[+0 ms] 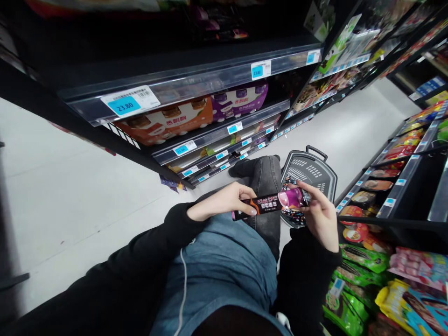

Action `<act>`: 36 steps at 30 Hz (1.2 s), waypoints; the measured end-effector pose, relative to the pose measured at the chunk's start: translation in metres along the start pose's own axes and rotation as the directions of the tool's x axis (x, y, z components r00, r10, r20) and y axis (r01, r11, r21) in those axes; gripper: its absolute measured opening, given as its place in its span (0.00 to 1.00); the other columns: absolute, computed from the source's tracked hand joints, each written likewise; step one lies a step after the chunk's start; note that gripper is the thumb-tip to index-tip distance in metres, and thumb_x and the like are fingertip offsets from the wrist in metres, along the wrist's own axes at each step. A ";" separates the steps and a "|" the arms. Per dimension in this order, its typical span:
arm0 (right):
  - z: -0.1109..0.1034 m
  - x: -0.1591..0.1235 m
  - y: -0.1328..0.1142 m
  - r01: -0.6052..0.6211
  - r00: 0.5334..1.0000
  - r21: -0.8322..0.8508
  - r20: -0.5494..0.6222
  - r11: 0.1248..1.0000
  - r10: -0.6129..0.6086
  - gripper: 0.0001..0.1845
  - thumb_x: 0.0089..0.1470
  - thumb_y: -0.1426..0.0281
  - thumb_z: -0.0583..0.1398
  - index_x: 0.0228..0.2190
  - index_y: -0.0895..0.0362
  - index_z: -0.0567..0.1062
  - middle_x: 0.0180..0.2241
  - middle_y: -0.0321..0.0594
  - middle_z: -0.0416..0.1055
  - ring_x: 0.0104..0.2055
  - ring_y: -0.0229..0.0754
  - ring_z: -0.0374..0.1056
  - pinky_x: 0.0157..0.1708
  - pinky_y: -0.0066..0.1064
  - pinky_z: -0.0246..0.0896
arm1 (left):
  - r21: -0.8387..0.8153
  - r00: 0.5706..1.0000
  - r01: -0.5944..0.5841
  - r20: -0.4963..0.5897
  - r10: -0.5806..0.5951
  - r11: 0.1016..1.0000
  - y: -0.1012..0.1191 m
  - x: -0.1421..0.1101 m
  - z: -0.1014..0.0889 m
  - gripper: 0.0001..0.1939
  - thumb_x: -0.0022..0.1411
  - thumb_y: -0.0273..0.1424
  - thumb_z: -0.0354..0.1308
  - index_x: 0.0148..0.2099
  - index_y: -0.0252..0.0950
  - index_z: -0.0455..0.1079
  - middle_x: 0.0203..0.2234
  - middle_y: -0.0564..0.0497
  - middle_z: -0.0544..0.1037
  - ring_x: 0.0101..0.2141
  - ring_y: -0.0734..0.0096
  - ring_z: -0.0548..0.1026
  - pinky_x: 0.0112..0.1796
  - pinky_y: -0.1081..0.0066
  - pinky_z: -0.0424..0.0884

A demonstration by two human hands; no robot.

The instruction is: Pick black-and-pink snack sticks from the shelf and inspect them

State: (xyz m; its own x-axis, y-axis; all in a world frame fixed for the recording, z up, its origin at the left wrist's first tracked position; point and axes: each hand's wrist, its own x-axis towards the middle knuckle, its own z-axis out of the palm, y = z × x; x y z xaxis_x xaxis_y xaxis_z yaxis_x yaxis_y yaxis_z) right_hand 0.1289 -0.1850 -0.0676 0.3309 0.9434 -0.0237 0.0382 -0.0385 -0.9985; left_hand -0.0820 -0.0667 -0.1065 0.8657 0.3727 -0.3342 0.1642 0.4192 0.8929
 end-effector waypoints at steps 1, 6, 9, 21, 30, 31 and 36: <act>0.000 0.000 -0.001 -0.032 0.999 -0.093 -0.028 0.995 0.030 0.24 0.51 0.56 0.62 0.49 0.52 0.73 0.49 0.45 0.71 0.47 0.48 0.69 0.40 0.39 0.68 | 0.027 0.999 -0.013 -0.033 0.014 1.000 0.000 0.001 0.001 0.13 0.43 0.27 0.69 0.33 0.31 0.72 0.25 0.54 0.78 0.26 0.77 0.73 0.29 0.78 0.66; 0.001 0.004 0.003 -0.099 0.980 -0.238 -0.193 0.966 0.053 0.26 0.48 0.64 0.64 0.51 0.53 0.72 0.34 0.38 0.75 0.25 0.35 0.63 0.26 0.30 0.63 | 0.132 0.994 -0.051 -0.092 0.063 0.990 0.003 0.001 0.003 0.13 0.42 0.25 0.68 0.34 0.31 0.74 0.26 0.54 0.79 0.29 0.74 0.75 0.35 0.75 0.69; 0.003 0.005 0.011 -0.107 0.971 -0.110 -0.227 0.988 0.080 0.25 0.47 0.64 0.65 0.48 0.54 0.74 0.33 0.38 0.75 0.25 0.35 0.64 0.26 0.30 0.65 | 0.210 0.989 -0.056 -0.124 0.084 0.976 0.006 0.000 0.001 0.13 0.42 0.27 0.69 0.34 0.32 0.76 0.29 0.53 0.80 0.32 0.71 0.76 0.37 0.74 0.70; -0.020 -0.010 0.018 -0.145 0.974 -0.229 -0.207 0.963 0.097 0.14 0.41 0.62 0.68 0.30 0.58 0.78 0.20 0.33 0.68 0.21 0.33 0.60 0.22 0.27 0.62 | 0.009 0.888 -0.231 -0.407 0.214 0.973 0.000 0.005 -0.010 0.22 0.42 0.34 0.71 0.41 0.30 0.77 0.35 0.45 0.80 0.35 0.66 0.77 0.39 0.67 0.75; -0.053 -0.029 0.062 -0.232 0.930 -0.120 -0.319 0.965 0.183 0.17 0.41 0.60 0.67 0.32 0.58 0.76 0.20 0.30 0.63 0.22 0.33 0.59 0.26 0.28 0.61 | -0.092 0.943 -0.146 -0.313 0.110 0.985 -0.006 0.021 0.000 0.17 0.46 0.35 0.68 0.36 0.27 0.75 0.27 0.46 0.80 0.31 0.67 0.78 0.35 0.67 0.77; -0.056 -0.031 0.067 -0.253 0.910 -0.085 -0.361 0.964 0.207 0.19 0.40 0.59 0.67 0.33 0.58 0.75 0.20 0.30 0.63 0.23 0.34 0.61 0.27 0.30 0.63 | -0.046 0.930 -0.125 -0.353 0.101 0.991 -0.006 0.022 -0.003 0.15 0.45 0.33 0.69 0.34 0.27 0.75 0.24 0.47 0.79 0.28 0.68 0.78 0.33 0.69 0.77; -0.097 -0.050 0.102 -0.493 0.666 -0.206 -0.715 0.845 0.214 0.29 0.34 0.46 0.60 0.34 0.54 0.72 0.26 0.36 0.70 0.25 0.42 0.67 0.28 0.37 0.64 | 0.038 0.803 -0.200 -0.566 0.186 0.979 -0.001 0.013 -0.029 0.15 0.46 0.35 0.67 0.33 0.29 0.73 0.22 0.48 0.78 0.23 0.70 0.77 0.30 0.70 0.76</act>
State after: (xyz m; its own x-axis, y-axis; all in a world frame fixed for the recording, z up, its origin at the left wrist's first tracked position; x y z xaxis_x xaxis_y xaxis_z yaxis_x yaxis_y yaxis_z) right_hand 0.2072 -0.2684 -0.1638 0.9025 0.3841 -0.1946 0.0636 -0.5660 -0.8219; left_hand -0.0845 -0.0382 -0.1210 0.4581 0.8460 -0.2727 0.0056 0.3040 0.9527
